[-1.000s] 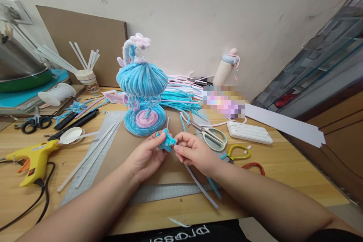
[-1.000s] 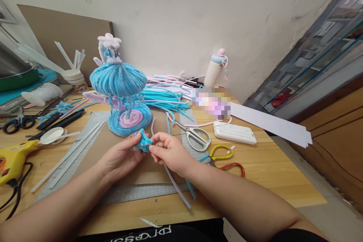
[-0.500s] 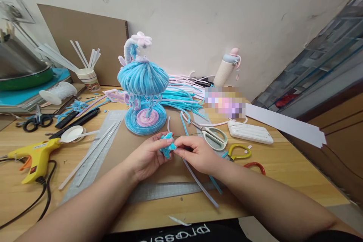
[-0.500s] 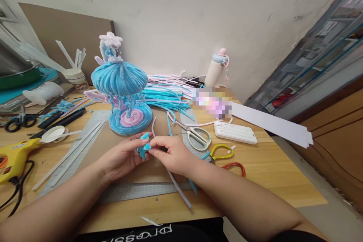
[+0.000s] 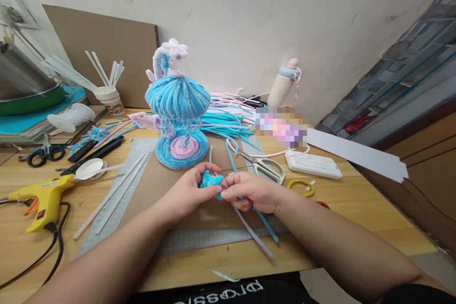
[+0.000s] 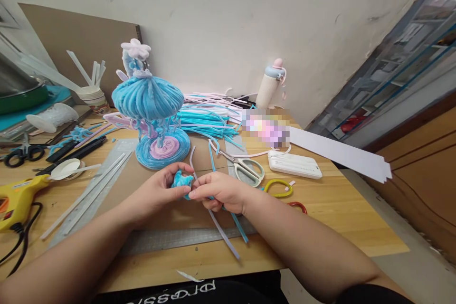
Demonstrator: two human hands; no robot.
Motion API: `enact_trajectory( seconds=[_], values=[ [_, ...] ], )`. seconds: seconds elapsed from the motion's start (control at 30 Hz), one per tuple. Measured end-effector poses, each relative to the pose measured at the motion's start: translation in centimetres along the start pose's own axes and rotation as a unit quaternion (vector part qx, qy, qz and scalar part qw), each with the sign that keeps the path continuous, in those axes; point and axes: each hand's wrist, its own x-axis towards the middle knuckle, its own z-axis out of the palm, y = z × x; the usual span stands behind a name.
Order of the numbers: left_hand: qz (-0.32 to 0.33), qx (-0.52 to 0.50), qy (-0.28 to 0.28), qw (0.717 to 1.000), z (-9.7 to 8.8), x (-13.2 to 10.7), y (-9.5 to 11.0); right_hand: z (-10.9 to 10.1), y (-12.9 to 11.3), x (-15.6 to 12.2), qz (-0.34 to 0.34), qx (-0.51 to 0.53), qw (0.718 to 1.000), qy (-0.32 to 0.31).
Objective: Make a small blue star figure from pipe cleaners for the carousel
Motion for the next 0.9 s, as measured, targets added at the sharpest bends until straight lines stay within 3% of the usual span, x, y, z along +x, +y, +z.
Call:
enact_trajectory(
  seconds=[0.1,0.2,0.37,0.47,0.63,0.8,0.9],
  values=[
    [0.029,0.071,0.075,0.994,0.0,0.2,-0.4,0.3,0.1,0.1,-0.1,-0.166,0.974,0.114],
    [-0.001,0.057,0.114,0.992,0.0,0.3,-0.9,0.6,0.3,0.1,-0.199,-0.369,0.884,0.205],
    [-0.071,-0.059,0.147,0.985,0.3,0.3,-1.1,0.5,0.4,-0.3,-0.302,-0.559,0.745,0.202],
    [-0.11,-0.136,0.127,0.976,0.4,0.2,-0.7,0.0,0.1,-0.5,-0.354,-0.613,0.678,0.197],
    [-0.166,-0.237,0.045,0.956,0.2,-0.1,-0.1,-0.4,-0.3,-0.7,-0.418,-0.613,0.634,0.215],
    [-0.171,-0.283,0.045,0.943,0.4,0.1,-0.5,-0.1,0.1,-0.8,-0.438,-0.647,0.582,0.226],
    [-0.153,-0.313,0.053,0.936,0.7,0.0,-0.7,0.1,0.4,-0.9,-0.448,-0.636,0.585,0.23]
  ],
)
